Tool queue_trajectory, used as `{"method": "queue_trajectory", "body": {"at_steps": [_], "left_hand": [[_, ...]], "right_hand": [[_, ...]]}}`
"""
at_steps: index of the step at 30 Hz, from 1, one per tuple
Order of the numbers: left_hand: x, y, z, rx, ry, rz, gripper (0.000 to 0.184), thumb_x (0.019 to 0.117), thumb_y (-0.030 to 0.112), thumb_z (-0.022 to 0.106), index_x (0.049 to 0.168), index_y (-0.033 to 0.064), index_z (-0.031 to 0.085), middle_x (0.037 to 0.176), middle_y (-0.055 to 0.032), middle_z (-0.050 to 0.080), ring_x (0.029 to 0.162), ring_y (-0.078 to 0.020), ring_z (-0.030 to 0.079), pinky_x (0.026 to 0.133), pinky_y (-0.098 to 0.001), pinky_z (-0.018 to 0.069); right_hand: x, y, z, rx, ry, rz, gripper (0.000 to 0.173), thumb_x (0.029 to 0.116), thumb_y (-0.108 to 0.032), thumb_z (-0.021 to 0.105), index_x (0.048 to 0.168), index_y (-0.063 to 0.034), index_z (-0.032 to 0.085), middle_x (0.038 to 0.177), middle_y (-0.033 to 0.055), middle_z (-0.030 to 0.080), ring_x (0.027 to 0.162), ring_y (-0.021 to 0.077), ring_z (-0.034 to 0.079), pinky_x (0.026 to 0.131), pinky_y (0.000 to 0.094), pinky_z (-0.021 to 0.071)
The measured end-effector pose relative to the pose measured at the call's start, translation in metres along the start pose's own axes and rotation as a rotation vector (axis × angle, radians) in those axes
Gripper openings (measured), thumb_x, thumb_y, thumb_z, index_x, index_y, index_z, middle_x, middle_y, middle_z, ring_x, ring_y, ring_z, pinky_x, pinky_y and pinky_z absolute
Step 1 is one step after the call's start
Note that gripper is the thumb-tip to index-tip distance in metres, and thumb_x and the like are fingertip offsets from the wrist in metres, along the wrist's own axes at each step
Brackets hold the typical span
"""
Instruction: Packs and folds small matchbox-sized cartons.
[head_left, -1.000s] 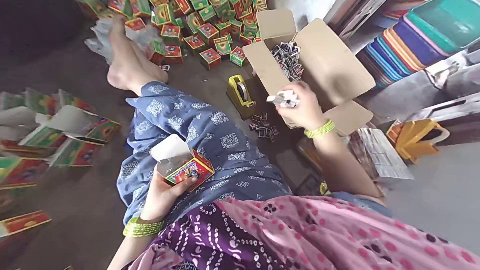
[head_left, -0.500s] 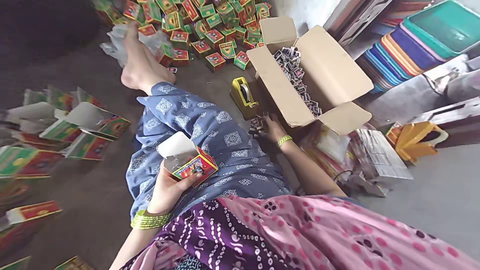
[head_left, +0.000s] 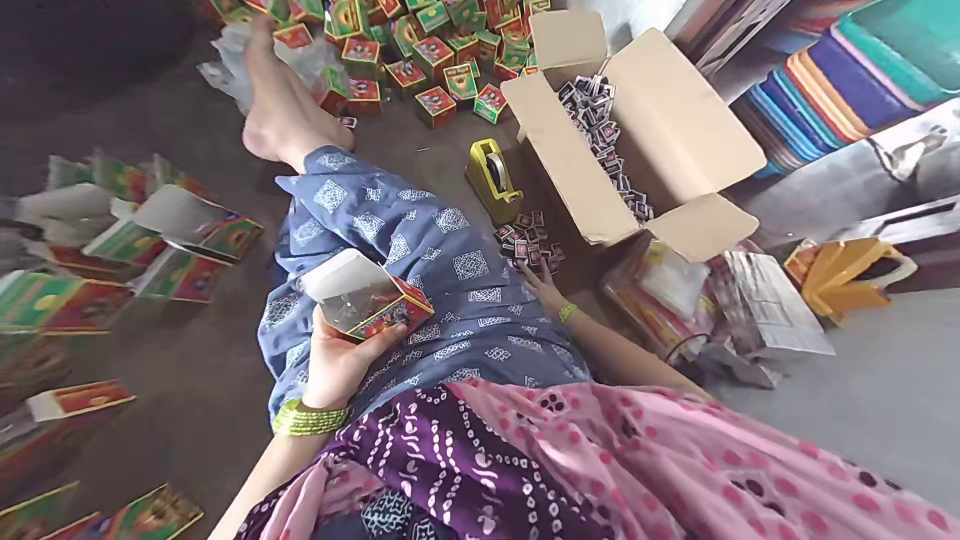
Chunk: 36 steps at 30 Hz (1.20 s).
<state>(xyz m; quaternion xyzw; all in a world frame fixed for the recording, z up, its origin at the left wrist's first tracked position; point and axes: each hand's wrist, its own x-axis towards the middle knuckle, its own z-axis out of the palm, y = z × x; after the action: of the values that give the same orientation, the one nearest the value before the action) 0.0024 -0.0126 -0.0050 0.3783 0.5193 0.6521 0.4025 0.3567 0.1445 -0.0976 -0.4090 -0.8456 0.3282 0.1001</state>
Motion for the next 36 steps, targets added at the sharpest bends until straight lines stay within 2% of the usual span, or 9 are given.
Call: {"method": "queue_trajectory", "body": {"at_steps": [3, 5, 9, 13, 17, 20, 25, 32, 36], "left_hand": [[0.006, 0.004, 0.001, 0.026, 0.004, -0.004, 0.104, 0.0583, 0.0, 0.092, 0.142, -0.0057, 0.03, 0.122, -0.0114, 0.068, 0.11, -0.0207, 0.07, 0.096, -0.0394, 0.0609], [0.011, 0.01, 0.004, 0.061, -0.026, 0.013, 0.102, 0.0597, 0.001, 0.092, 0.142, -0.0052, 0.033, 0.122, -0.011, 0.069, 0.111, -0.0208, 0.07, 0.096, -0.0389, 0.0607], [0.026, 0.016, 0.009, 0.033, -0.119, 0.088, 0.089, 0.065, -0.002, 0.09, 0.14, -0.0009, 0.042, 0.121, -0.0123, 0.07, 0.11, -0.0264, 0.07, 0.096, -0.0444, 0.0609], [0.026, 0.003, 0.011, 0.038, -0.173, 0.17, 0.08, 0.0718, -0.002, 0.087, 0.14, -0.0011, 0.045, 0.123, -0.0135, 0.069, 0.113, -0.0289, 0.069, 0.098, -0.0486, 0.0596], [0.019, -0.006, 0.002, 0.072, -0.157, 0.182, 0.078, 0.0757, 0.0, 0.086, 0.141, -0.0013, 0.045, 0.125, -0.0124, 0.069, 0.114, -0.027, 0.069, 0.1, -0.0486, 0.0586], [0.017, -0.005, -0.002, 0.116, -0.162, 0.22, 0.075, 0.0771, 0.001, 0.086, 0.141, 0.0, 0.047, 0.125, -0.0104, 0.069, 0.114, -0.0249, 0.069, 0.1, -0.0481, 0.059], [0.011, -0.005, -0.009, 0.194, -0.162, 0.249, 0.073, 0.0792, 0.006, 0.087, 0.14, -0.0024, 0.046, 0.123, -0.0104, 0.069, 0.114, -0.0226, 0.069, 0.101, -0.0449, 0.0589], [0.008, -0.003, -0.013, 0.249, -0.108, 0.188, 0.075, 0.0759, 0.011, 0.09, 0.137, -0.0024, 0.049, 0.12, -0.0095, 0.071, 0.111, -0.0181, 0.07, 0.1, -0.0406, 0.0591], [0.012, -0.005, -0.014, 0.214, -0.099, 0.133, 0.079, 0.0747, 0.012, 0.09, 0.14, -0.0024, 0.047, 0.122, -0.0101, 0.07, 0.113, -0.0186, 0.069, 0.101, -0.0405, 0.0582]], "right_hand": [[0.022, 0.001, 0.004, 0.107, -0.021, 0.124, 0.048, 0.1052, 0.0, 0.04, 0.153, 0.0051, 0.041, 0.164, 0.0215, 0.032, 0.154, 0.0496, 0.017, 0.124, 0.0663, 0.0009], [0.034, -0.004, -0.003, -0.161, -0.104, 0.088, 0.055, 0.1026, 0.004, 0.04, 0.157, -0.0016, 0.039, 0.167, 0.015, 0.03, 0.157, 0.0431, 0.015, 0.119, 0.0751, -0.0041], [0.048, -0.008, -0.01, -0.423, -0.012, 0.042, 0.059, 0.0987, 0.005, 0.047, 0.155, -0.0111, 0.046, 0.167, 0.0175, 0.029, 0.155, 0.0496, 0.012, 0.114, 0.0811, 0.0119], [0.043, -0.015, -0.019, -0.313, 0.256, 0.122, 0.045, 0.1029, -0.027, 0.056, 0.141, -0.0023, 0.059, 0.153, 0.0293, 0.045, 0.144, 0.0536, 0.036, 0.116, 0.0713, 0.0292], [0.039, -0.035, -0.029, -0.248, 0.419, 0.103, 0.037, 0.0965, -0.02, 0.062, 0.127, 0.0014, 0.067, 0.137, 0.0264, 0.06, 0.131, 0.046, 0.055, 0.109, 0.0634, 0.0426], [0.041, -0.042, -0.047, -0.316, 0.298, 0.257, 0.034, 0.0966, -0.018, 0.062, 0.126, -0.0001, 0.067, 0.136, 0.0272, 0.06, 0.131, 0.0447, 0.055, 0.11, 0.0603, 0.0434], [0.053, -0.005, -0.044, -0.35, 0.001, 0.528, 0.056, 0.1039, -0.032, 0.054, 0.156, -0.0136, 0.044, 0.151, 0.0281, 0.047, 0.136, 0.0499, 0.048, 0.109, 0.067, 0.0403], [0.038, -0.035, -0.045, -0.452, 0.12, 0.447, 0.046, 0.1009, -0.021, 0.058, 0.145, -0.0064, 0.053, 0.12, 0.0298, 0.067, 0.112, 0.0494, 0.065, 0.094, 0.0669, 0.0504], [0.04, -0.039, -0.055, -0.415, 0.305, 0.337, 0.035, 0.105, -0.02, 0.051, 0.133, -0.003, 0.065, 0.126, 0.025, 0.068, 0.125, 0.0449, 0.061, 0.109, 0.0613, 0.0444]]}}
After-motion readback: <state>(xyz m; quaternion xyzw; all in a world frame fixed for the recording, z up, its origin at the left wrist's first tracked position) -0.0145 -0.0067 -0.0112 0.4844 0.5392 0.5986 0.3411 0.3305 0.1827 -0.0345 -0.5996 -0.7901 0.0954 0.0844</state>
